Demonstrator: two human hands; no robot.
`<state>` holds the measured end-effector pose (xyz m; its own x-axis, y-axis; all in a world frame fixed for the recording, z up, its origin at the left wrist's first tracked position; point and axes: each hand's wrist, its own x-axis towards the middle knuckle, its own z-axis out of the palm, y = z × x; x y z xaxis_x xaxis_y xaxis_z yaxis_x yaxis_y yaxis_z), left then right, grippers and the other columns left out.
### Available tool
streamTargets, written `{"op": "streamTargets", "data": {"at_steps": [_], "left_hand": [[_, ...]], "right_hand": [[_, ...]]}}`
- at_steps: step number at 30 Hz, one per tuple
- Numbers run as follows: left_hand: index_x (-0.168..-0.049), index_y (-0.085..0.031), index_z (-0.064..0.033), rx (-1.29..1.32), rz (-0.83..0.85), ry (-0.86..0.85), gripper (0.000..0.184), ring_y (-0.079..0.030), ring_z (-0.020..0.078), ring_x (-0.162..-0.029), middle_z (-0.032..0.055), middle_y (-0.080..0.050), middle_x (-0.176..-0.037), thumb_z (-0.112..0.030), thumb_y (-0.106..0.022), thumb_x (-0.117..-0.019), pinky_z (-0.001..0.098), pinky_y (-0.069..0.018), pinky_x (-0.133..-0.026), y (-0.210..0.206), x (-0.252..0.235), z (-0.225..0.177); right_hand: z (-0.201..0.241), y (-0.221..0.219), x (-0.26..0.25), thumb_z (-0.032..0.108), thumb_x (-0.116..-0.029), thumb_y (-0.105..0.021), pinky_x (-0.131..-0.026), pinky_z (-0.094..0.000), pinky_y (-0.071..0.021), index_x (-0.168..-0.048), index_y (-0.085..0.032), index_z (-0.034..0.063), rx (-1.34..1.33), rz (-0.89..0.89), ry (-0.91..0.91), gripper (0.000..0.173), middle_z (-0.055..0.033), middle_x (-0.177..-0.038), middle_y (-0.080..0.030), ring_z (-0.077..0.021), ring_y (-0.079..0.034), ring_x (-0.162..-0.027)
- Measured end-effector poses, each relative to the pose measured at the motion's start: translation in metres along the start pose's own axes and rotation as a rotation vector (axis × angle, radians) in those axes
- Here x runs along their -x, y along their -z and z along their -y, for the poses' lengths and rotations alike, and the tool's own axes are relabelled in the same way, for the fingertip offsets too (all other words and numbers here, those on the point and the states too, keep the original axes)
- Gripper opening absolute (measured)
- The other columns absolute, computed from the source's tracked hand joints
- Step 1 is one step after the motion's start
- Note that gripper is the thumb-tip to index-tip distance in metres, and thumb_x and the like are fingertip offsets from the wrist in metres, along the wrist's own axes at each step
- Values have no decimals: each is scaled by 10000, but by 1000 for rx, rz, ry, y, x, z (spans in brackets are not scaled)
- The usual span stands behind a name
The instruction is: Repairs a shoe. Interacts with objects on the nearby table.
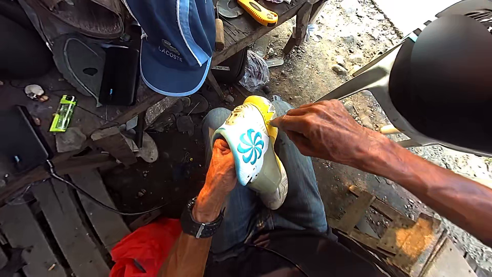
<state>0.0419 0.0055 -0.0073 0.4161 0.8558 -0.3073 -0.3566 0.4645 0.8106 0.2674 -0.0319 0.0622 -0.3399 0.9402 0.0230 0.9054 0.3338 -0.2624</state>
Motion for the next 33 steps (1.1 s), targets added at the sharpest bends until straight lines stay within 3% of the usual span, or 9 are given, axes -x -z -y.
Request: {"op": "streamTargets", "data": {"at_steps": [7, 11, 14, 18, 20, 23, 26, 29, 33], "left_hand": [[-939, -616, -141, -2, -35, -7, 252, -717, 25, -758, -65, -740, -800, 85, -515, -889, 224, -615, -719, -4, -4, -4], [-976, -617, -130, -22, 2, 16, 221, -712, 22, -767, -63, -736, -814, 59, -540, -891, 226, -611, -728, -2, -4, -8], [-988, -645, -91, -65, 70, 35, 209, -720, 60, -761, -16, -745, -823, 55, -563, -864, 262, -618, -727, 0, -5, -15], [-1069, -697, -10, -714, 54, -115, 201, -722, 91, -901, 41, -745, -940, -55, -671, -875, 310, -601, -864, 9, 5, -27], [-981, -748, -10, -906, 45, -260, 134, -716, 92, -840, 62, -745, -900, -56, -721, -858, 303, -600, -811, 20, 14, -33], [-902, -778, -44, -746, 174, -398, 53, -641, 42, -845, 42, -700, -1032, -46, -764, -851, 202, -552, -719, 44, 21, -46], [-895, -777, -189, -289, 379, -387, 48, -644, 87, -1086, -17, -676, -1238, -182, -734, -914, 262, -560, -901, 54, 21, -50], [-976, -762, -208, 240, 566, -192, 101, -691, 144, -959, 24, -713, -1091, -262, -681, -951, 296, -578, -842, 50, 17, -37], [-1048, -778, -114, -120, 370, -168, 163, -710, 101, -903, 26, -755, -1006, -81, -632, -983, 298, -593, -847, 54, 11, -28]], "right_hand": [[1, 14, -33, 205, -931, -604, -493, -389, -427, -856, -721, 161, 20, 197, 2, 146, 13, -662, -614, -181, -609, -584], [8, 13, -43, 159, -959, -586, -583, -500, -489, -915, -674, 63, -15, 265, -10, 137, -103, -726, -634, -313, -655, -681], [10, 10, -35, 126, -926, -635, -562, -527, -524, -925, -674, 39, 57, 119, 52, 95, -137, -739, -652, -351, -670, -659], [10, -1, -22, 83, -925, -651, -592, -480, -563, -1033, -704, 77, 154, -45, 56, 120, -118, -857, -685, -331, -690, -747], [5, -8, -19, 113, -902, -668, -534, -426, -548, -969, -693, 100, 188, -129, 106, 73, -78, -804, -668, -285, -681, -699], [-5, -15, -18, 194, -927, -636, -489, -365, -513, -898, -666, 129, 198, -206, 179, 77, -29, -729, -631, -221, -652, -636], [-6, -19, -17, 198, -931, -633, -490, -366, -512, -899, -667, 132, 182, -214, 184, 81, -30, -728, -633, -221, -653, -632], [-4, -17, -18, 199, -959, -623, -529, -394, -532, -928, -671, 119, 140, -147, 154, 99, -51, -765, -657, -243, -676, -679], [-3, -19, -16, 215, -972, -610, -537, -401, -533, -933, -670, 120, 121, -132, 151, 119, -53, -772, -657, -247, -676, -689]]}}
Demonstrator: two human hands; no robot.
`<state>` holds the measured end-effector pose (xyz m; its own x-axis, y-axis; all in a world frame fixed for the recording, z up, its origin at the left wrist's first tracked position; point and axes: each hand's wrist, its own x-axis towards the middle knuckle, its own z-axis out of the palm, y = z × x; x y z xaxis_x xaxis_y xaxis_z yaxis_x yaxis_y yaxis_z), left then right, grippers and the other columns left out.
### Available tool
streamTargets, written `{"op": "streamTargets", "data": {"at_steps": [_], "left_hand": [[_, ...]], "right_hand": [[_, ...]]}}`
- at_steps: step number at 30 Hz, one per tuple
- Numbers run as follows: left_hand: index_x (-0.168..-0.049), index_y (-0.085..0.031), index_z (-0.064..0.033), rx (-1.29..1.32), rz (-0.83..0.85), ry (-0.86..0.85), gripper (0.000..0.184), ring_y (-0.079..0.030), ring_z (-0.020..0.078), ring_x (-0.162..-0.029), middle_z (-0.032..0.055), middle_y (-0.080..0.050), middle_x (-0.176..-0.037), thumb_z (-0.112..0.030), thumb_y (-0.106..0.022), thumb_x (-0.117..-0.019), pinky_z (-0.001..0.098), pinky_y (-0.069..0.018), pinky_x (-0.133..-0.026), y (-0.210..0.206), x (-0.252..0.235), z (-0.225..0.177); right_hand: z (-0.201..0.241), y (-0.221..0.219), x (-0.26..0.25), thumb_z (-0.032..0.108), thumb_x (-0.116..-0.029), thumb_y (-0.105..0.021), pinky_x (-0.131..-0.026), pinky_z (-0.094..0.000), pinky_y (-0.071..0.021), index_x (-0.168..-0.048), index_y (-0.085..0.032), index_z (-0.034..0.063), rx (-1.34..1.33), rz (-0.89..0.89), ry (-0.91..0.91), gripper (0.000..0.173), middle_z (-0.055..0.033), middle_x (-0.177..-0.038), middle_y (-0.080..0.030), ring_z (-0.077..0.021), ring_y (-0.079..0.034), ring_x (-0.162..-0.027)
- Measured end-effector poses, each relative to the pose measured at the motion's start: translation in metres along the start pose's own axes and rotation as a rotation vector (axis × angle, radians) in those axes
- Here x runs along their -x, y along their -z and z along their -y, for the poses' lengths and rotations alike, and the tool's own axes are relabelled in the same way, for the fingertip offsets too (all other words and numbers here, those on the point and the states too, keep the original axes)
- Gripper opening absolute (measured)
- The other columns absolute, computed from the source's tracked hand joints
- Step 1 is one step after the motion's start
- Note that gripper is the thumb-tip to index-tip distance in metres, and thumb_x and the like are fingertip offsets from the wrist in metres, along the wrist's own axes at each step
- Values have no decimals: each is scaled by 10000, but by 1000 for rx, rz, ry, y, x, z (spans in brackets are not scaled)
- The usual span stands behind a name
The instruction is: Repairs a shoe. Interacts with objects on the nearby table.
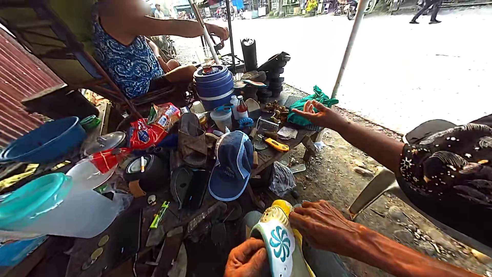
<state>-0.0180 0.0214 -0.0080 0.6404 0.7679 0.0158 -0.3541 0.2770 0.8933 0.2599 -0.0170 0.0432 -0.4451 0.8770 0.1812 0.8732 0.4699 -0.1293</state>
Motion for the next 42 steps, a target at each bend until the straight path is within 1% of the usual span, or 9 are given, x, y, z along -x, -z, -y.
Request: {"op": "streamTargets", "data": {"at_steps": [2, 5, 11, 23, 25, 27, 35, 39, 42], "left_hand": [[-1055, -745, -32, -266, -23, 41, 209, -712, 76, -896, 20, -760, -975, 44, -580, -952, 297, -596, -852, -10, -6, 0], [-975, -731, -13, -494, -135, 62, 173, -719, 70, -842, 27, -753, -888, 15, -570, -917, 297, -608, -821, -32, -17, 9], [-837, -707, -32, -293, -387, -139, 163, -665, 5, -696, -25, -697, -732, -27, -585, -944, 210, -573, -694, -53, -30, 36], [-894, -685, -47, -196, -348, -154, 102, -669, -12, -750, -47, -698, -775, -13, -596, -930, 191, -566, -752, -52, -34, 41], [-882, -680, -46, -182, -305, -156, 97, -668, -11, -747, -50, -695, -767, -6, -601, -923, 196, -567, -746, -51, -33, 40], [-845, -678, -48, -172, -278, -170, 104, -666, -14, -723, -55, -691, -745, 4, -613, -906, 193, -567, -720, -50, -32, 39], [-858, -671, 24, -367, -243, -172, 84, -656, -14, -751, -3, -682, -765, -26, -618, -898, 184, -551, -749, -47, -27, 34], [-891, -646, -11, -214, -257, -108, 47, -654, -29, -748, -50, -676, -768, 14, -606, -894, 177, -556, -749, -51, -29, 33], [-974, -617, -11, -152, -301, -46, 98, -660, -11, -778, -50, -676, -811, 44, -573, -905, 200, -567, -763, -52, -24, 27]], "right_hand": [[-2, -3, 1, 222, -974, -605, -535, -397, -534, -931, -667, 126, 0, -18, -2, 122, -47, -768, -650, -239, -671, -683], [2, 0, 4, 212, -967, -608, -560, -428, -557, -943, -678, 117, -15, 1, -24, 120, -63, -790, -669, -256, -691, -706], [-7, -4, -1, 268, -926, -582, -471, -394, -529, -831, -662, 148, 28, -106, 40, 173, -18, -686, -635, -211, -668, -597], [-11, 3, -8, 261, -909, -574, -463, -378, -514, -798, -655, 155, 12, -54, 59, 174, -4, -669, -627, -188, -657, -578], [15, 47, -21, 139, -944, -615, -622, -479, -556, -889, -715, 27, -68, 190, -79, 160, -138, -766, -696, -318, -713, -704], [49, 97, -47, 73, -1045, -522, -907, -550, -495, -1154, -679, -101, -151, 536, -314, 259, -286, -1033, -707, -450, -685, -1002], [91, 136, -80, -21, -1086, -318, -1067, -474, -418, -1385, -483, -165, 53, 866, -370, 370, -356, -1281, -595, -463, -573, -1237], [82, 140, -79, 71, -1116, -317, -1024, -488, -446, -1395, -484, -148, 12, 880, -417, 391, -351, -1238, -613, -466, -598, -1192], [78, 136, -80, 167, -1138, -290, -1094, -509, -398, -1450, -436, -141, -23, 915, -528, 461, -353, -1330, -577, -468, -549, -1284]]}}
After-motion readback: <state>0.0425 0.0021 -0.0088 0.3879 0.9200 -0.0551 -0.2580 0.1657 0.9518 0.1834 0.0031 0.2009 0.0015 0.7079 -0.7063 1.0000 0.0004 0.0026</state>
